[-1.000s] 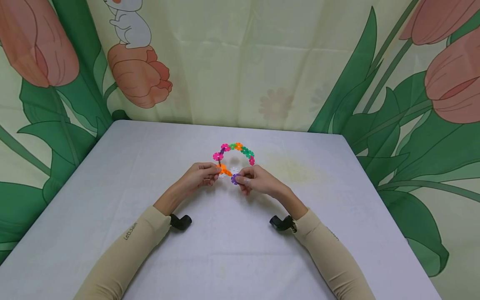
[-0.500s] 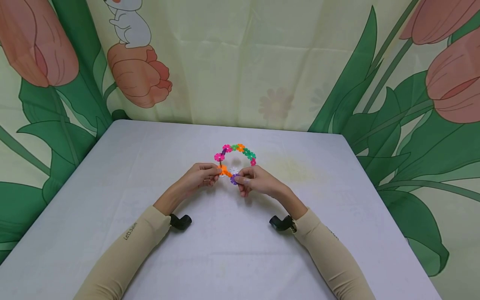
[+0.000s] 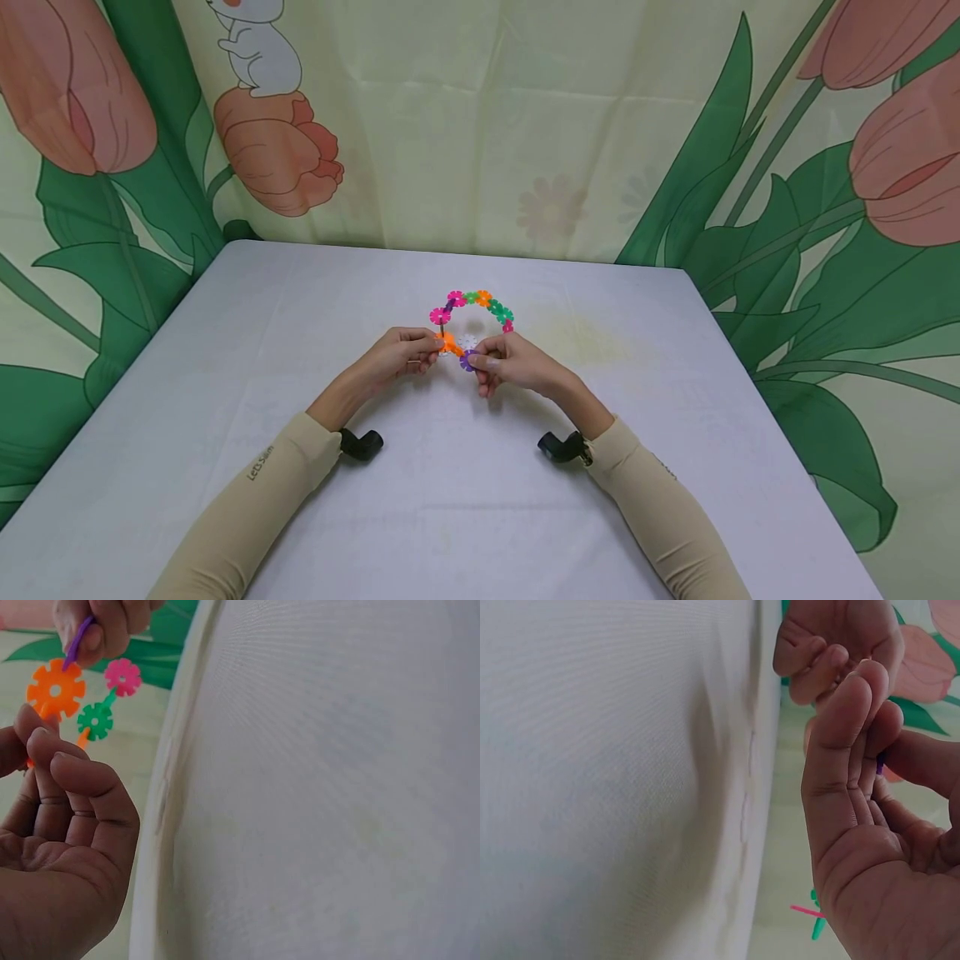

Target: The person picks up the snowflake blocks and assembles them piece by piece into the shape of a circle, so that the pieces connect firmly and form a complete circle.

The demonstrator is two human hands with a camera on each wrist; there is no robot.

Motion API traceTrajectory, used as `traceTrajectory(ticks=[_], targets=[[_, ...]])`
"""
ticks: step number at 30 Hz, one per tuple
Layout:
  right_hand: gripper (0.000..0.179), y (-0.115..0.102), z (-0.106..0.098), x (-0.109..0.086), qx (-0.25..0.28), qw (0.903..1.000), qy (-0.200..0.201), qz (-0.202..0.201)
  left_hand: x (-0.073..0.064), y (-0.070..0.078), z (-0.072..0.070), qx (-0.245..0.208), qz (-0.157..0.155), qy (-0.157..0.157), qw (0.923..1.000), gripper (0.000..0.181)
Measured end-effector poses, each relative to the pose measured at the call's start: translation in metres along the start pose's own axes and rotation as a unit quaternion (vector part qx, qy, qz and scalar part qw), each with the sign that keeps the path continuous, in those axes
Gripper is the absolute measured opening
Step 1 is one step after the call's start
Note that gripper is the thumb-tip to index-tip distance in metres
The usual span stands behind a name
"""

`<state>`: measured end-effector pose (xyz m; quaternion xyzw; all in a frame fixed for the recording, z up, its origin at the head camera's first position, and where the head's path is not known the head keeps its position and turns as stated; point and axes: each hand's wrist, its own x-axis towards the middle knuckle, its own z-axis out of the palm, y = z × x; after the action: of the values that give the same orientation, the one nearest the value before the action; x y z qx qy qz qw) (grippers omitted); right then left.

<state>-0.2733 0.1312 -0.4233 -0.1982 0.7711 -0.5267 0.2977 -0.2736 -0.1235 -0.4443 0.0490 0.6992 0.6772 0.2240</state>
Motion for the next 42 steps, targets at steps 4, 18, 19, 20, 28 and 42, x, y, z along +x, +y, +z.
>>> traceTrajectory(ticks=[4,18,19,20,28,42], targets=[[0.03,-0.0007,0.0007,-0.0006,0.005,1.0,0.002,0.006,-0.0004,0.0,0.0008,0.001,-0.002,0.005,1.0,0.014],[0.029,-0.001,0.0026,-0.0002,0.011,0.9999,-0.002,0.004,0.0002,-0.0001,0.001,0.005,-0.015,0.016,0.9998,0.014],[0.029,-0.0005,0.0025,-0.0001,0.011,0.9999,-0.002,0.003,0.0,0.0,0.0012,0.005,-0.014,0.015,0.9998,0.014],[0.029,0.0001,0.0024,0.0002,0.011,0.9999,-0.001,0.003,-0.0001,0.0002,0.0016,0.005,-0.014,0.016,0.9998,0.014],[0.028,0.002,0.0026,0.0014,0.006,1.0,0.0,0.005,-0.0014,-0.0001,0.0042,0.001,-0.013,0.007,0.9999,0.012],[0.033,-0.0004,0.0062,0.0008,0.028,0.9991,0.023,-0.024,0.0017,-0.0034,0.0021,0.029,-0.021,-0.025,0.999,0.028]])
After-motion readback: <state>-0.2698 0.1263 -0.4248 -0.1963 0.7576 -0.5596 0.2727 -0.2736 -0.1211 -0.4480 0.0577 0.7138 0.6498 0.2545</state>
